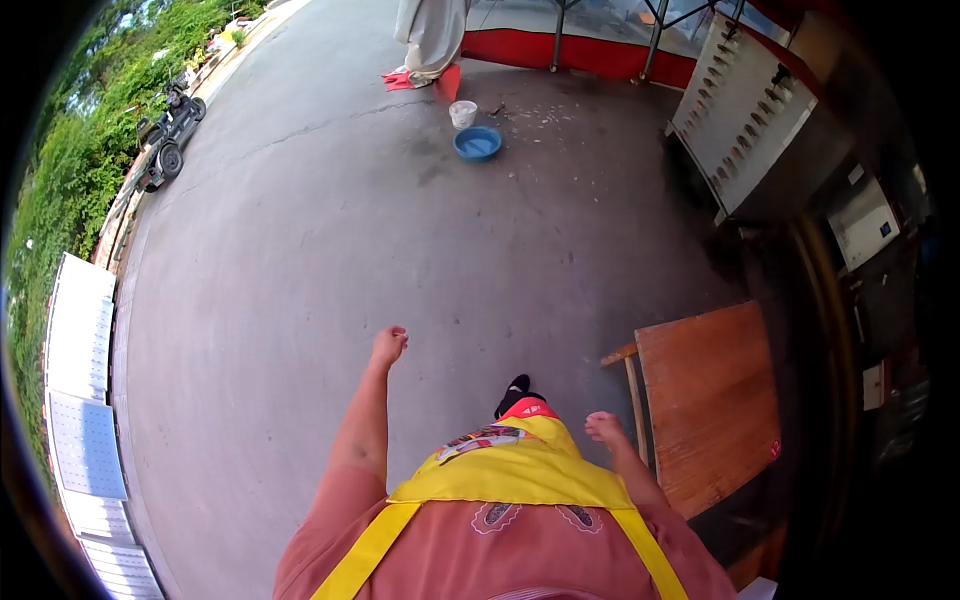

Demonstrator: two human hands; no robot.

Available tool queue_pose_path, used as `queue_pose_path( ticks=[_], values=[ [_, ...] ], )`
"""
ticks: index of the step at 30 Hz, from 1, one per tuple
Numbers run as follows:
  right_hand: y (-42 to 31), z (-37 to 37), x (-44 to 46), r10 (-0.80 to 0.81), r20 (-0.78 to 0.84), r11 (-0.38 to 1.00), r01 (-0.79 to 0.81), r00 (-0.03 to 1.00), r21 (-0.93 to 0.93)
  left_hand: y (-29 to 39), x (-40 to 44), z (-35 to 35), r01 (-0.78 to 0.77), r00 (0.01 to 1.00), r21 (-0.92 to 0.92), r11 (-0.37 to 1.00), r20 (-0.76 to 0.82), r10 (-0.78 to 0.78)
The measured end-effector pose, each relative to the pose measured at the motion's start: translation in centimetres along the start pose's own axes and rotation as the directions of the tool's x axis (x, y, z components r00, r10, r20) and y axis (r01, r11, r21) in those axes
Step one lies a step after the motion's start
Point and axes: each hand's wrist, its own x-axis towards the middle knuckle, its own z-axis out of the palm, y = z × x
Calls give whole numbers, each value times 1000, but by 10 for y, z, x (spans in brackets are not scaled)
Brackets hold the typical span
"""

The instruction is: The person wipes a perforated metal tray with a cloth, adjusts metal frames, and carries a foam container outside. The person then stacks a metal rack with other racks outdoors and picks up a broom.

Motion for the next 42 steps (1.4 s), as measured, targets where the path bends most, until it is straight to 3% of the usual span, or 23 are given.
queue_pose_path(
  ticks=[2, 4, 6, 7, 9, 11, 12, 13, 16, 18, 20, 22, 23, 24, 27, 29, 32, 33, 34, 36, 38, 39, 42],
  values=[
    [-10, -25, 41, 141, -126, 985, -126, 982, 118, 98, 77, 17, -197, 980, -49, 979, 24, 199],
    [-8, -51, 101, 345, -193, 928, -364, 919, -74, 152, 116, 29, -308, 949, -56, 950, 60, 311],
    [-62, -74, 137, 359, -181, 866, -399, 916, -302, 190, 159, 34, -379, 922, -28, 925, 75, 380],
    [-90, -73, 152, 370, -166, 823, -405, 914, -397, 180, 183, 37, -258, 960, -20, 966, 108, 258],
    [-137, -91, 250, 497, 85, 867, -498, 864, -9, 106, 230, 48, -30, 981, 58, 998, 194, 18],
    [-253, -72, 255, 280, -115, 954, -289, 953, -75, 16, 260, 40, 223, 933, 203, 953, 238, -269],
    [-277, -69, 293, 142, -80, 990, -143, 987, -12, 2, 255, 27, 416, 863, 178, 892, 232, -449],
    [-358, -62, 280, 28, -102, 978, -48, 994, -203, 12, 244, 12, 539, 784, 241, 807, 206, -585],
    [-477, -56, 329, -277, 25, 959, 278, 961, -61, 16, 264, -25, 768, 605, 145, 624, 153, -781],
    [-521, -65, 359, -283, -49, 955, 286, 958, 83, 36, 308, -42, 817, 538, 193, 544, 88, -839],
    [-518, -63, 380, -196, -130, 956, 218, 972, 194, 56, 402, -39, 767, 594, 272, 581, 41, -803],
    [-468, -78, 425, -53, -241, 967, 110, 969, 230, 109, 529, -11, 643, 748, 204, 738, 36, -662],
    [-426, -83, 449, 20, -325, 998, -37, 945, -46, 168, 589, 13, 619, 784, 29, 785, 35, -620],
    [-433, -87, 424, 191, -295, 974, -217, 936, -58, 241, 627, 32, 347, 927, 84, 934, 121, -355],
    [-417, -101, 410, 407, -275, 913, -400, 871, 84, 371, 743, 80, 25, 975, 30, 999, 220, -31],
    [-415, -106, 427, 462, -322, 887, -429, 826, 169, 512, 811, 163, -238, 886, -48, 970, 400, 237],
    [-422, -124, 494, 438, -409, 898, -410, 800, 159, 622, 853, 246, -351, 713, -233, 907, 561, 420],
    [-461, -128, 498, 391, -529, 916, -376, 753, 142, 644, 860, 266, -343, 638, -312, 886, 615, 464],
    [-468, -131, 531, 132, -578, 934, -296, 805, -199, 659, 858, 278, -524, 521, -303, 796, 626, 581],
    [-518, -150, 563, 66, -585, 926, -268, 809, -267, 646, 889, 313, -326, 561, -257, 910, 722, 405],
    [-569, -155, 604, -50, -556, 955, -123, 829, -269, 616, 920, 323, -407, 562, -27, 913, 781, 274],
    [-595, -167, 624, -124, -529, 956, -41, 840, -289, 602, 931, 319, -290, 567, 15, 957, 808, 159],
    [-671, -182, 637, -306, -544, 948, 201, 781, -246, 572, 968, 302, -219, 639, 389, 895, 750, -170]
  ],
)
